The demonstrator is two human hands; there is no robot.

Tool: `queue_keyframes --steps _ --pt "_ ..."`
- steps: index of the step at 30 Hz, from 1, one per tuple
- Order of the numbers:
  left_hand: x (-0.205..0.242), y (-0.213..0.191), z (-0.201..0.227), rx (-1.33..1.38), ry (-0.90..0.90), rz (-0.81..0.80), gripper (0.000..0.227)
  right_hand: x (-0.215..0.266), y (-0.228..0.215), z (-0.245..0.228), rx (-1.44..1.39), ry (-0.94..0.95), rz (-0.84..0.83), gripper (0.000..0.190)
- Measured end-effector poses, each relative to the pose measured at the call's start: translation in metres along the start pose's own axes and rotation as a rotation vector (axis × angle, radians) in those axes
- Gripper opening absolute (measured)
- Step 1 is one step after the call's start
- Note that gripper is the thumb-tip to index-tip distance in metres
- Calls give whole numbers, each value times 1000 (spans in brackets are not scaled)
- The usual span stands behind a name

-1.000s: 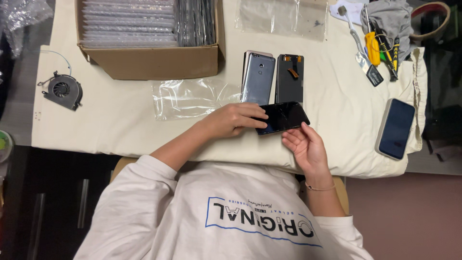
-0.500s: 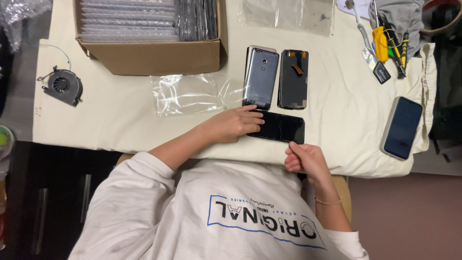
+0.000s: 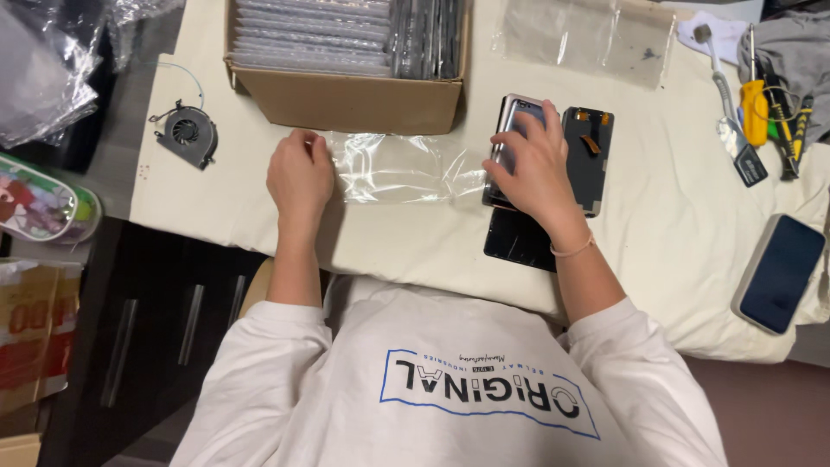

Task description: The person removes several smartphone screens and back covers from a cardboard box, unwraps each from plastic, and places them on the table. The person handles the parts one at a time, inspecting them briefly before setting them down.

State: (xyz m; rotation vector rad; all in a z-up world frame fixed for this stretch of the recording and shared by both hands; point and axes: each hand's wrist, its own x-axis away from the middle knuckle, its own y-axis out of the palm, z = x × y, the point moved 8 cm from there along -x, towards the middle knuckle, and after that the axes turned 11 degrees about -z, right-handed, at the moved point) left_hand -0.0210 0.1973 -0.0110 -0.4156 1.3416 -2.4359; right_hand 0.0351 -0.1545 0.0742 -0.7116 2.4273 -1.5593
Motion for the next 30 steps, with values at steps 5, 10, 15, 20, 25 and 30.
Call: queue_keyframes --steps 5,10,15,20,25,30 --pt "0 15 23 22 54 -94 18 -17 30 -4 15 13 -102 26" --pt "11 7 43 422 275 -126 10 -10 24 21 -147 1 -65 16" --pt "21 -2 92 1206 444 -127 10 33 -25 56 -1056 -58 88 19" --pt "30 9 216 1255 610 -191 6 66 -64 134 -1464 59 432 22" --pt "6 39 314 1147 674 -232 16 58 -108 216 -1400 161 760 22" --pt "-57 78 343 745 605 -86 16 5 -125 266 -1143 275 577 11"
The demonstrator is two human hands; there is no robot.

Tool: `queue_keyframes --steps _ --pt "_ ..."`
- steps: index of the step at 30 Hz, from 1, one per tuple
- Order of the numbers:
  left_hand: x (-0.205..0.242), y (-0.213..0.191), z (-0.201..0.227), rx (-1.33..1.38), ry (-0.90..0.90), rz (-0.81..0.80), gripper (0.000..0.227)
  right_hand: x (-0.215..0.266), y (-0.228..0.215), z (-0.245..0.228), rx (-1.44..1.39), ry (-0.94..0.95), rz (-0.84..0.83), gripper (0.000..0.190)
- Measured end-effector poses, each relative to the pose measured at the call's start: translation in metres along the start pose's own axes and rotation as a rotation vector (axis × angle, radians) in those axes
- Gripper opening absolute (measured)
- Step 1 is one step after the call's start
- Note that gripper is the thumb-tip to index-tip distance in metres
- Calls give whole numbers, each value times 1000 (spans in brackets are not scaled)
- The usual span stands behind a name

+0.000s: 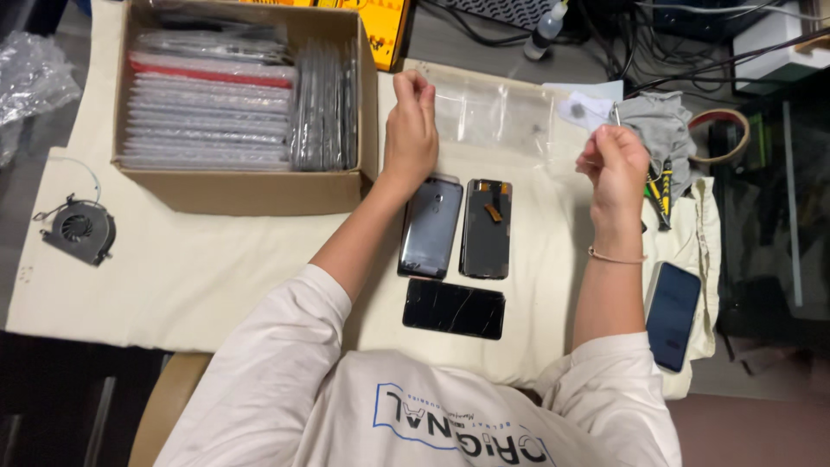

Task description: The person removes several smartphone screens and back covers from a cardboard box, unwraps each from plastic, and places them on the table. The person handles the parts one at a time, inspecting them briefly before setting them down.

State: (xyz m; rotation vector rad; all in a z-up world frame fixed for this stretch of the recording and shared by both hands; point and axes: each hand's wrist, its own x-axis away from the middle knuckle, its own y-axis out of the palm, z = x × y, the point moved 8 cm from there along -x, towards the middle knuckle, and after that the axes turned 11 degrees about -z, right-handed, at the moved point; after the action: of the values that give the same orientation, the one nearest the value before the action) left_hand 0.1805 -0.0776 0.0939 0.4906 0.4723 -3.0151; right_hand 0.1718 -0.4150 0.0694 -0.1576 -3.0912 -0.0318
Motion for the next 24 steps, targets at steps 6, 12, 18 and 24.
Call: queue_keyframes --steps 6,12,18,24 --pt "-28 -1 -61 112 40 70 10 -69 12 30 67 39 -104 15" --pt "-42 7 -79 -62 -163 88 38 -98 33 49 251 -95 67 22" --pt "-50 11 -122 -265 -182 96 50 -95 45 44 558 -191 55 21" --pt "-46 18 -133 -477 -226 101 59 -99 48 47 864 -221 71 21"
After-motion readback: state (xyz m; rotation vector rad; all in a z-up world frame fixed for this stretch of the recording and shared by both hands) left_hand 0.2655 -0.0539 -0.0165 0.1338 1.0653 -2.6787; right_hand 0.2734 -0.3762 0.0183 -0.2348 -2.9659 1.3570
